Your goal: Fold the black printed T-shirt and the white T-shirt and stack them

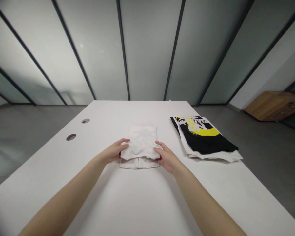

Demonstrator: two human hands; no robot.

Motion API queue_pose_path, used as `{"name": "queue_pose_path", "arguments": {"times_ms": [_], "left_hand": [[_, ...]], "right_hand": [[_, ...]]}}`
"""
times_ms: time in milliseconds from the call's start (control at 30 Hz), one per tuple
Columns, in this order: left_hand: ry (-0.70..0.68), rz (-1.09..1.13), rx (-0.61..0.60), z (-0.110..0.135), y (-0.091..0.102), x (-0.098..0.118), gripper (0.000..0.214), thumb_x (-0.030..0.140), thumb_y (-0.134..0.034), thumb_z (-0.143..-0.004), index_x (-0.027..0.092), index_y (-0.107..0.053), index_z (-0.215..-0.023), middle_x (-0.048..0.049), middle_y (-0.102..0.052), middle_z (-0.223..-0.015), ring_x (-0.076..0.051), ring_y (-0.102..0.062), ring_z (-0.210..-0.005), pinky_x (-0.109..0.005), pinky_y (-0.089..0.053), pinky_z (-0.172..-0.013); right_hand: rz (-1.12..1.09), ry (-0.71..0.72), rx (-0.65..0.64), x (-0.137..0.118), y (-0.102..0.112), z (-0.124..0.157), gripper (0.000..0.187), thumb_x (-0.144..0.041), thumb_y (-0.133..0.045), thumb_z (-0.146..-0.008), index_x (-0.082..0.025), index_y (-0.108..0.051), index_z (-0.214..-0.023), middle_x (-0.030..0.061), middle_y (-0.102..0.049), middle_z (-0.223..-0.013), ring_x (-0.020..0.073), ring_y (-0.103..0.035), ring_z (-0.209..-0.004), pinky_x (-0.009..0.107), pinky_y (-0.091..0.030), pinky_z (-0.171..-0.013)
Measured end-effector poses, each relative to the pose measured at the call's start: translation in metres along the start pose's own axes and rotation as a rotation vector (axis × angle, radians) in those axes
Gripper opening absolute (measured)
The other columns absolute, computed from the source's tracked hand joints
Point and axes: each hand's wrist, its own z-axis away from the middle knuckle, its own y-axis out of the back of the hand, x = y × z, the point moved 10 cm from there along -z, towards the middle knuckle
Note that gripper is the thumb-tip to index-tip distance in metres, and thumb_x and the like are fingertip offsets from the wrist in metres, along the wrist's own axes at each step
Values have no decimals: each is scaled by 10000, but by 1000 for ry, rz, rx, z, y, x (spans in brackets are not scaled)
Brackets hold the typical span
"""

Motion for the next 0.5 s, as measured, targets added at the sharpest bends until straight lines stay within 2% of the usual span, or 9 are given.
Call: {"name": "queue_pose_path", "arguments": {"times_ms": [100,200,367,433,500], "left_hand": [[71,25,-149,13,-19,-8,610,235,-821,-774,248,-602,-1344,-15,-664,-864,-135,-618,-673,-255,-535,-640],[86,-22,-222,24,-22,-12,621,203,-806,-752,260,-623,-1342,-9,-668,-869,-136,-619,-686,-221,-493,-608],[-30,-140,2,18,5,-6,598,294,-825,-784,250,-653,-1355,56,-577,-692,-99,-506,-548,-180,-346,-502],[-24,-111,39,16,6,-10,657,323,-837,-791,257,-618,-1408,48,-604,-713,-104,-532,-561,-185,-377,-523],[12,-23,4,15,0,-17,784,296,-861,-769,261,-541,-1484,1,-688,-833,-137,-630,-662,-212,-466,-592]], "right_hand": [[-9,-133,-120,17,-7,14,612,-116,-731,-798,-285,-588,-1369,74,-769,-1139,189,-753,-838,353,-658,-763],[63,-179,-159,25,-2,22,613,-171,-762,-811,-285,-592,-1389,83,-763,-1177,201,-757,-877,328,-649,-743],[154,-67,-36,11,11,13,685,-292,-814,-850,-352,-523,-1468,69,-776,-1137,210,-757,-837,286,-611,-633],[134,-60,-8,9,9,14,756,-279,-831,-837,-363,-476,-1500,74,-771,-1163,212,-761,-824,314,-628,-648],[80,-68,-8,9,5,18,853,-245,-856,-806,-364,-422,-1530,84,-752,-1232,212,-769,-844,348,-651,-710]]}}
